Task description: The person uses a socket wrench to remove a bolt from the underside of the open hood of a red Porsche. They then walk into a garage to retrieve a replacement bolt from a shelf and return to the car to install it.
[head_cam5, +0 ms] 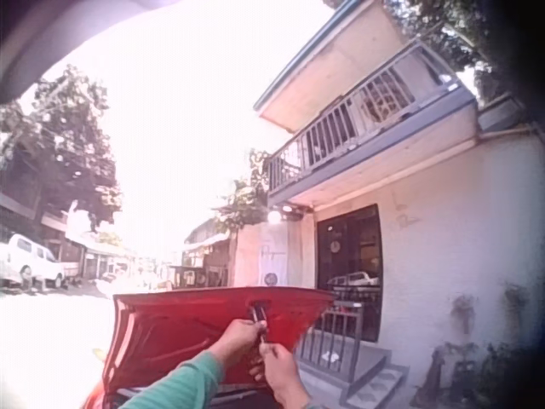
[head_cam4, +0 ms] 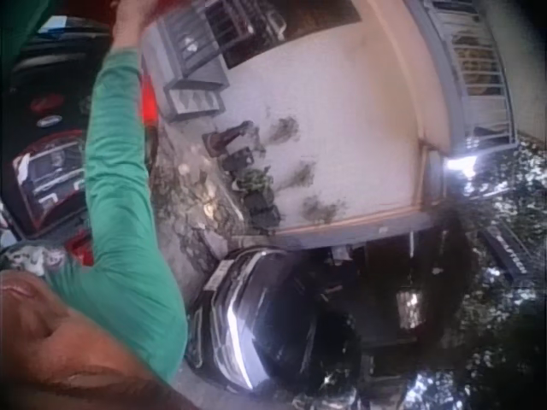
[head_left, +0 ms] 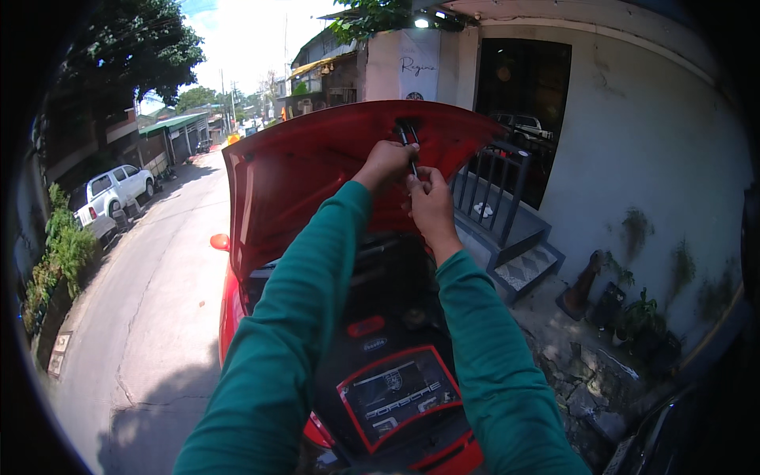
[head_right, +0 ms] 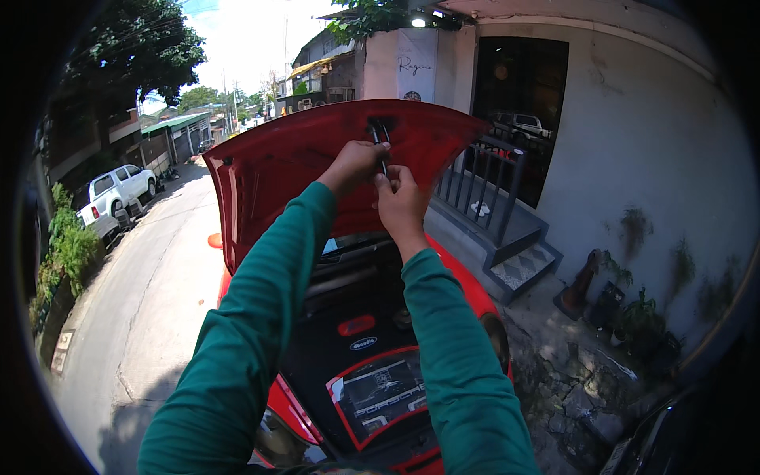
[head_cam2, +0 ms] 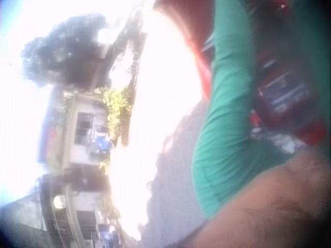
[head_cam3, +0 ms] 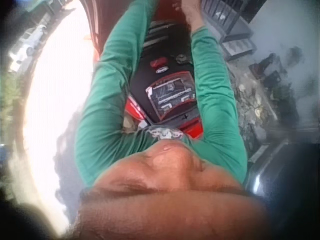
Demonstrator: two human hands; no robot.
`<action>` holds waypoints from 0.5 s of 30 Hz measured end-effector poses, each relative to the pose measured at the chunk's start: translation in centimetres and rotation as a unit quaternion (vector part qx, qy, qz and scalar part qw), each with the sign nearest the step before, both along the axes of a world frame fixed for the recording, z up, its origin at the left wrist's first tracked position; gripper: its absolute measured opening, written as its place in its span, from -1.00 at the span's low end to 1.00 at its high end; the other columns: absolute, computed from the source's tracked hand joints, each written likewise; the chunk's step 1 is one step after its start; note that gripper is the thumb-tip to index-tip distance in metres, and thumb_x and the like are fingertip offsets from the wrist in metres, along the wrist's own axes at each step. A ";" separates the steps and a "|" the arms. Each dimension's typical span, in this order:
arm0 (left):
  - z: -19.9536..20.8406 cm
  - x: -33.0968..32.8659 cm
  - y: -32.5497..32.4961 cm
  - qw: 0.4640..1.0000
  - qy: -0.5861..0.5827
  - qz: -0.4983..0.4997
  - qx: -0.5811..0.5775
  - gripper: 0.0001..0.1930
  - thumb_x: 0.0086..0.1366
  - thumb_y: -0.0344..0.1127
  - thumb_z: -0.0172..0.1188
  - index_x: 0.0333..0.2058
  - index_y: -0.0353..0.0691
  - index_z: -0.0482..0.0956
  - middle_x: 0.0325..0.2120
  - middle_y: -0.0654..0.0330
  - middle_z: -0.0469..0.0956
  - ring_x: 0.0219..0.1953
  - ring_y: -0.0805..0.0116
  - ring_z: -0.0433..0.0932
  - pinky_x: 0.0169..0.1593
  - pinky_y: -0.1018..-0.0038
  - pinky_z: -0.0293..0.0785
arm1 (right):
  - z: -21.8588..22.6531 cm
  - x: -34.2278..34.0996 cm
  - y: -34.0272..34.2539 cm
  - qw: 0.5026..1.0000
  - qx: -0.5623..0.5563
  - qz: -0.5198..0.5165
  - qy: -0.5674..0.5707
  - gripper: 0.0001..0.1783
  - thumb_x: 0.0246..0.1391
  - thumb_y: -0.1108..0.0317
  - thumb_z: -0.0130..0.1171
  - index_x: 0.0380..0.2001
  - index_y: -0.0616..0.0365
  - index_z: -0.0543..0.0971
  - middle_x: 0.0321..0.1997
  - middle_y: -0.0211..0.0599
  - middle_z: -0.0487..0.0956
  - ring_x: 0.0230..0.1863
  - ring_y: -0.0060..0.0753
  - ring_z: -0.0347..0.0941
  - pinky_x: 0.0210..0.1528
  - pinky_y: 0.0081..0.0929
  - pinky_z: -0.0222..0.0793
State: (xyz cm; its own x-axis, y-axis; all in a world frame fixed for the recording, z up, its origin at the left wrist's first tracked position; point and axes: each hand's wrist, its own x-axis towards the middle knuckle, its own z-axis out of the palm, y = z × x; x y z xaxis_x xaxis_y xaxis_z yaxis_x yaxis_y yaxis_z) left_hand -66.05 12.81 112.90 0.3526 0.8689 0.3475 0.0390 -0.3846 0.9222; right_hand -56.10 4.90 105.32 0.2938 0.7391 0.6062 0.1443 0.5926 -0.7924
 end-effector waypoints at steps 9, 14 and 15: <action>-1.9 -0.4 -3.4 0.998 0.015 0.049 0.045 -0.58 0.19 -0.10 0.43 -0.18 -0.39 0.68 -0.19 -0.13 0.68 -0.09 -0.01 0.70 -0.02 0.22 0.59 | 1.0 3.7 -4.5 0.968 -0.200 -0.002 -0.153 -0.69 0.30 0.11 0.19 -0.24 0.15 0.65 -0.46 -0.39 0.58 -0.45 -0.45 0.49 -0.40 -0.45 0.35; -1.8 -2.1 -4.0 0.994 -0.112 -0.006 -0.001 -0.63 0.29 -0.15 0.36 -0.14 -0.38 0.61 -0.30 0.00 0.64 -0.25 0.13 0.66 -0.18 0.22 0.54 | 3.1 -3.2 -8.1 0.798 -0.057 -0.374 -0.469 -0.67 0.16 0.19 0.28 -0.15 0.21 0.68 -0.24 0.01 0.68 -0.13 0.08 0.64 -0.13 -0.16 0.49; -1.9 -1.6 -3.2 0.988 -0.149 -0.030 -0.008 -0.64 0.32 -0.12 0.34 -0.20 -0.37 0.59 -0.39 0.06 0.60 -0.36 0.22 0.61 -0.31 0.25 0.50 | 3.5 -4.0 -8.7 0.783 -0.039 -0.399 -0.476 -0.66 0.14 0.20 0.29 -0.13 0.22 0.67 -0.19 0.07 0.68 -0.07 0.16 0.63 -0.08 -0.12 0.49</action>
